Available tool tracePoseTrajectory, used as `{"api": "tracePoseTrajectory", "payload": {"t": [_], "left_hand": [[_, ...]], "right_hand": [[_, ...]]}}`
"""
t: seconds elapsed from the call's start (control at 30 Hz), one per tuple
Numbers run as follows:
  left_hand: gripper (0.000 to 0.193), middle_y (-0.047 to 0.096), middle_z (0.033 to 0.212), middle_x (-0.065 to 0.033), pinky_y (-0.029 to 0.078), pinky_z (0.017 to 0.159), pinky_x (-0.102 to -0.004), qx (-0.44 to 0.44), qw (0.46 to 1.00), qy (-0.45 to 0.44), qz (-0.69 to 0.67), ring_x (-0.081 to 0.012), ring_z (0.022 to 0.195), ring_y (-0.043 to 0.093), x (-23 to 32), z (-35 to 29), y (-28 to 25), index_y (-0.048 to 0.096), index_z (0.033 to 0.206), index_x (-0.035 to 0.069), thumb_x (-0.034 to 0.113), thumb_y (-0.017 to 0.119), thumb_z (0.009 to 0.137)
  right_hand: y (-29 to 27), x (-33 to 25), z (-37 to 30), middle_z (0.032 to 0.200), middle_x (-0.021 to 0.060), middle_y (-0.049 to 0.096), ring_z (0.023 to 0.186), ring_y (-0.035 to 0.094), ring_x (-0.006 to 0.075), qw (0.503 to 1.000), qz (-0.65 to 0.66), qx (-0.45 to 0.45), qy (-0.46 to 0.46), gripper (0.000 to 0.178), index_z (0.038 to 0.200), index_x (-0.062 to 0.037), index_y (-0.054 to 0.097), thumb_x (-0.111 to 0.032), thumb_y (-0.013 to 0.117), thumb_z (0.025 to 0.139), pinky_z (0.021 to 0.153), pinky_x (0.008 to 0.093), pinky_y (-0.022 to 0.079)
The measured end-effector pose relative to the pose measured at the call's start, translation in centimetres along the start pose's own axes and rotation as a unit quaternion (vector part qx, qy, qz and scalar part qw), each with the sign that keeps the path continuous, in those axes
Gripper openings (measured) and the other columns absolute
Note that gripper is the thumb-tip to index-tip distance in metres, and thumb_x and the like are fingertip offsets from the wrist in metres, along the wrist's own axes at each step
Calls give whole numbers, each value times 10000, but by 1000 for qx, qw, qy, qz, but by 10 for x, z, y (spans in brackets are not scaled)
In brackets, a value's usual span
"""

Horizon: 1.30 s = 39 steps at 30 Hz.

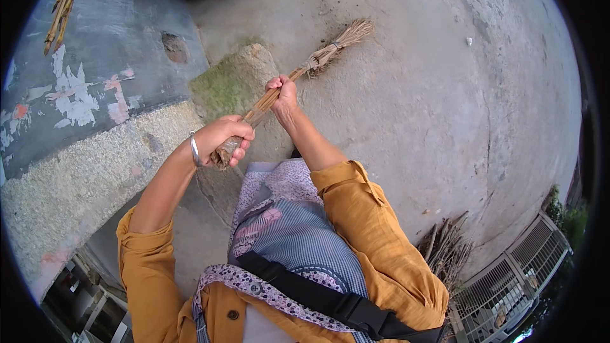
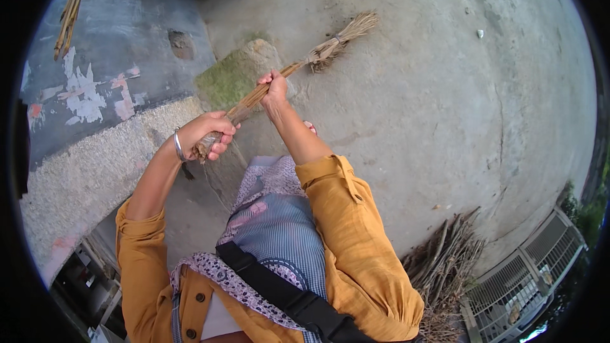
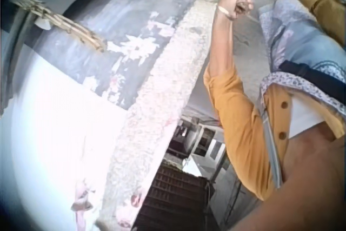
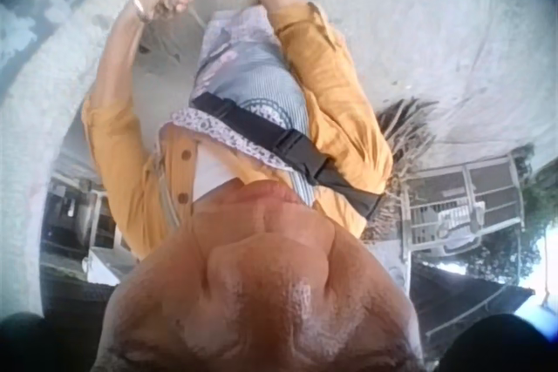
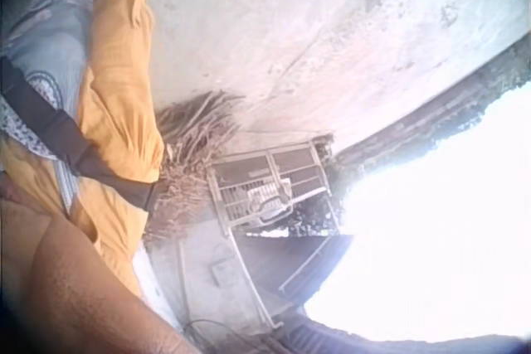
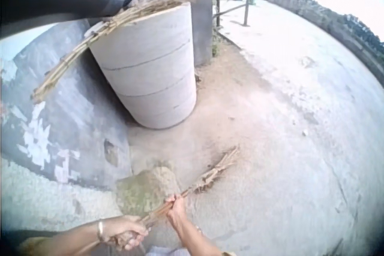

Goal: The person sweeps a concrete outdoor area using a traditional straw broom. They move a pink plastic chair to access the space underneath and continue sweeping around various objects including a scooter and concrete blocks.

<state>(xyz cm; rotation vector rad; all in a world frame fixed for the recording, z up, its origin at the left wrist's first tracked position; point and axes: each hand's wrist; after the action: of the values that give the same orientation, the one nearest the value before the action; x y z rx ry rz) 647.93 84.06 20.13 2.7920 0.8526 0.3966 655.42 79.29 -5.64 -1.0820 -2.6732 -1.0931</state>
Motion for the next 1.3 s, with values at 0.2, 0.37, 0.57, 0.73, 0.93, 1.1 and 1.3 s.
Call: {"api": "tracePoseTrajectory", "payload": {"t": [0.2, 0.37, 0.57, 0.73, 0.93, 1.1, 1.3], "left_hand": [[355, 425, 587, -62, 411, 365, -275, 35, 964, 152, 214, -137, 420, 472, -88, 56, 27, 254, 971, -22, 29, 467, 691], [387, 414, 581, -46, 385, 335, -253, -96, 995, 13, -31, -119, 397, 446, -119, 4, 5, 272, 1039, 9, 18, 459, 700], [317, 401, 586, -33, 337, 317, -214, -135, 974, -37, -176, -88, 401, 408, -160, 34, -7, 349, 1015, 35, 33, 474, 724], [301, 406, 611, -30, 334, 321, -214, -175, 965, 0, -196, -83, 400, 403, -148, 24, -10, 354, 1014, 39, 45, 472, 737], [273, 390, 578, -20, 332, 331, -212, -206, 946, 6, -249, -80, 403, 391, -202, 9, 12, 355, 1007, 42, 36, 446, 750], [236, 390, 610, -23, 333, 346, -204, -278, 857, -38, -432, -72, 440, 369, -268, 25, -16, 350, 978, -4, 41, 432, 761], [108, 445, 575, -44, 386, 365, -205, -295, 886, 66, -353, -92, 433, 434, -354, -18, -29, 426, 774, 1, 85, 485, 741]], "right_hand": [[-16, -36, -23, 518, -13, 329, 417, 320, 76, 985, -18, -167, 32, 91, 789, -90, 386, -156, 440, 821, 366, 197, 315], [-66, -14, -74, 541, 0, 343, 429, 329, 81, 982, -176, -35, -52, 62, 819, -139, 374, -138, 436, 818, 370, 215, 316], [-141, -23, -63, 517, -4, 329, 414, 314, 86, 972, -218, 85, -21, 166, 659, -104, 334, -126, 349, 823, 377, 207, 312], [-108, -31, -72, 470, -15, 305, 391, 304, 89, 976, -204, 36, -66, 242, 600, -101, 319, -153, 345, 835, 354, 201, 306], [-129, -23, -108, 528, 29, 359, 417, 338, 107, 951, -284, 100, -67, 171, 674, -56, 353, -131, 388, 823, 360, 237, 332], [-183, 3, -105, 504, 26, 367, 420, 351, 124, 921, -366, 133, -17, 182, 641, -53, 365, -92, 335, 816, 384, 239, 348], [-193, 60, -167, 498, 6, 323, 408, 329, 99, 932, -359, 43, 1, 173, 651, -69, 310, -70, 375, 811, 368, 208, 352]]}}
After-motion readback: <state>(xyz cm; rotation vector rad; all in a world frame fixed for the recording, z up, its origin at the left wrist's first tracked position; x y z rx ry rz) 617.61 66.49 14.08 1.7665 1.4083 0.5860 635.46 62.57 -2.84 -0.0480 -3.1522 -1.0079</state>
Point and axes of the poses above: each hand's wrist, its own z-axis towards the middle knuckle, its own y-axis out of the palm, x = y × z
